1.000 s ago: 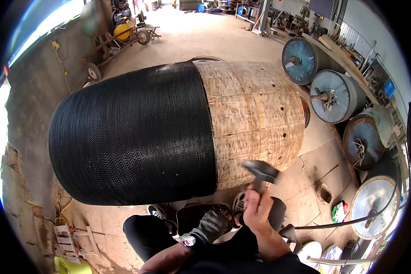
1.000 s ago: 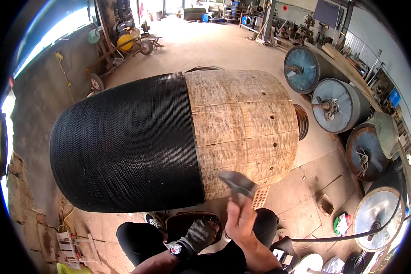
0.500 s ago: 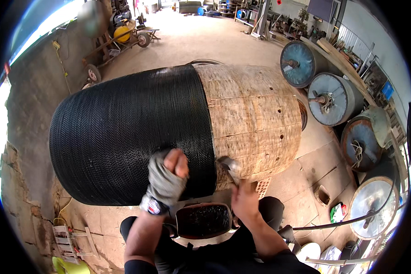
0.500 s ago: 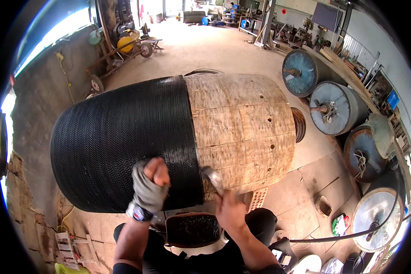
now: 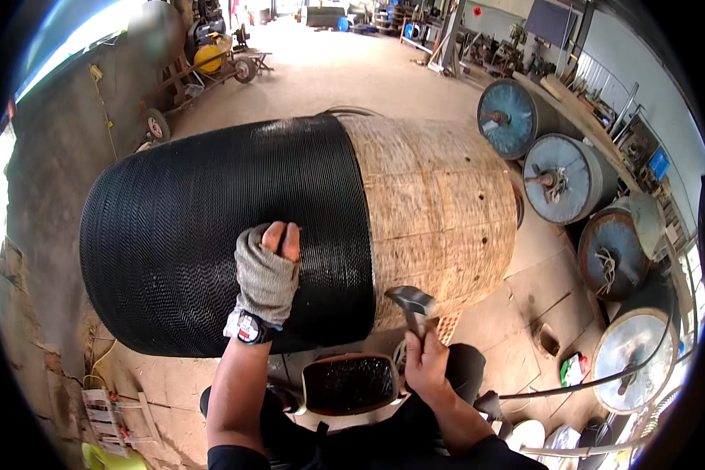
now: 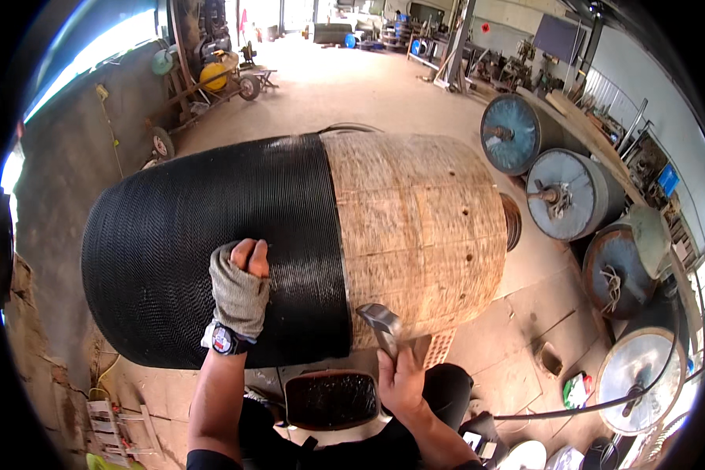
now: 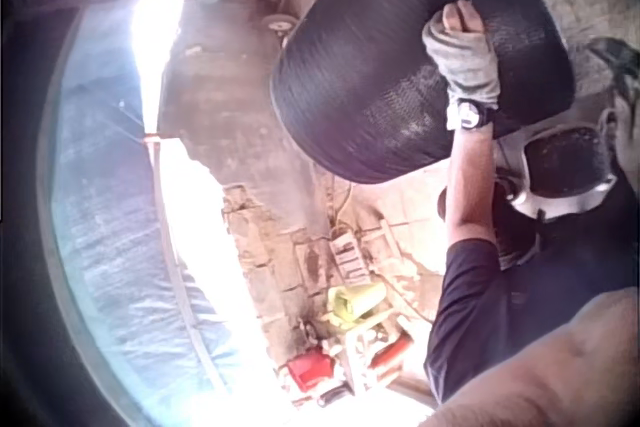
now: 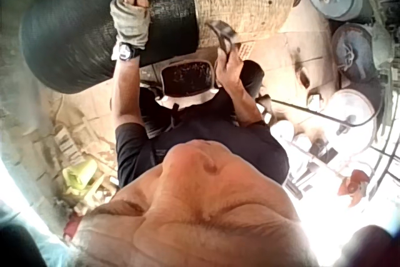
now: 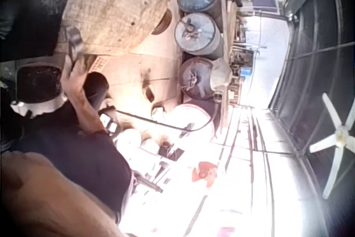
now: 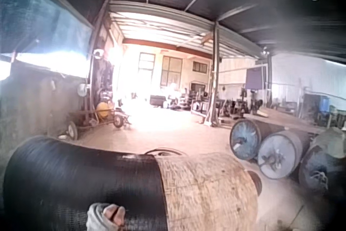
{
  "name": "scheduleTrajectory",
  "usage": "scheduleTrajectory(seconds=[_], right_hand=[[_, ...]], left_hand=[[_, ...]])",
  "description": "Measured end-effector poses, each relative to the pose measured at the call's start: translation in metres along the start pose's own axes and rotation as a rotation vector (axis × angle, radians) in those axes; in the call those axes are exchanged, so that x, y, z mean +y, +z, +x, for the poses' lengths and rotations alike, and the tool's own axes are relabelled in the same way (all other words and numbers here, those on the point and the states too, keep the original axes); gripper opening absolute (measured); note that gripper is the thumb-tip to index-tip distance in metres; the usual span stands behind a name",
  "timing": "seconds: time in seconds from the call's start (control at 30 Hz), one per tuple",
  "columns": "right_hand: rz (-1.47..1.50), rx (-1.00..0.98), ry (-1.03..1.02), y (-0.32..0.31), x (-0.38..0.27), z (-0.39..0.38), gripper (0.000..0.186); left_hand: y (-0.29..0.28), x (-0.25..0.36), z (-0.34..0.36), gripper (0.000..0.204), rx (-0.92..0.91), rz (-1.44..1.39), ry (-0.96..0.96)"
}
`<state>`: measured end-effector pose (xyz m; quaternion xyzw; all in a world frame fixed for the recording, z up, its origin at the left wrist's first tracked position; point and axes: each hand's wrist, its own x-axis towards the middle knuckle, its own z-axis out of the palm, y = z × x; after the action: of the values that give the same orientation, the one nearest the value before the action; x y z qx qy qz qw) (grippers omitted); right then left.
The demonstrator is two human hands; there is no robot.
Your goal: The person uses a hammer to tap a black mesh material onto a large cylindrical wooden object. Later, the person sits on the floor and works on a bicycle wheel, adjusting the spokes and a chain-like component.
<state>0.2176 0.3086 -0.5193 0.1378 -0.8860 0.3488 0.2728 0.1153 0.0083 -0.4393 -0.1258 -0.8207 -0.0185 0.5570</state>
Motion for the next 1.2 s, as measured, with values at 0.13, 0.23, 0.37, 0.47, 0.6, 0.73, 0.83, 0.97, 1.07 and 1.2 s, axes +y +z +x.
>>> scheduleTrajectory(seconds=[0.13, 0.23, 0.37, 0.47, 0.6, 0.73, 0.83, 0.97, 1.07, 1.2], right_hand=[[-0.005, 0.074, -0.004, 0.006, -0.011, 0.018, 0.023], [-0.185, 0.018, 0.106, 0.022, 0.008, 0.006, 0.028], [-0.068, 0.005, 0.105, 0.010, 0.007, 0.004, 0.026], [0.000, 0.222, 0.052, 0.004, -0.005, -0.004, 0.025], [-0.188, 0.048, 0.115, 0.004, 0.011, 0.016, 0.026], [0.130, 0.127, 0.157, -0.016, 0.018, 0.021, 0.020], [0.274, 0.181, 0.152, -0.024, -0.007, 0.058, 0.016], [0.059, 0.187, -0.046, -0.032, -0.027, 0.143, 0.019], [-0.150, 0.129, -0.174, -0.039, -0.048, 0.205, 0.023], [-0.197, 0.012, -0.121, -0.045, -0.052, 0.247, 0.025]], left_hand=[[0.004, 0.002, -0.002, 0.037, -0.036, 0.008, -0.028], [0.004, 0.003, -0.004, 0.038, -0.043, 0.021, -0.042], [0.006, -0.003, 0.004, 0.044, -0.022, 0.023, -0.071], [0.008, 0.001, 0.009, 0.043, 0.000, 0.042, -0.065], [0.013, -0.008, 0.009, 0.046, -0.082, 0.007, -0.127], [0.005, 0.004, 0.009, 0.055, -0.155, -0.011, -0.139], [-0.003, 0.002, 0.004, 0.061, -0.121, -0.009, -0.095], [-0.031, -0.006, 0.005, 0.075, -0.327, -0.153, -0.008], [-0.036, -0.011, 0.011, 0.066, -0.401, -0.213, 0.031], [-0.029, -0.013, 0.006, 0.062, -0.336, -0.386, 0.004]])
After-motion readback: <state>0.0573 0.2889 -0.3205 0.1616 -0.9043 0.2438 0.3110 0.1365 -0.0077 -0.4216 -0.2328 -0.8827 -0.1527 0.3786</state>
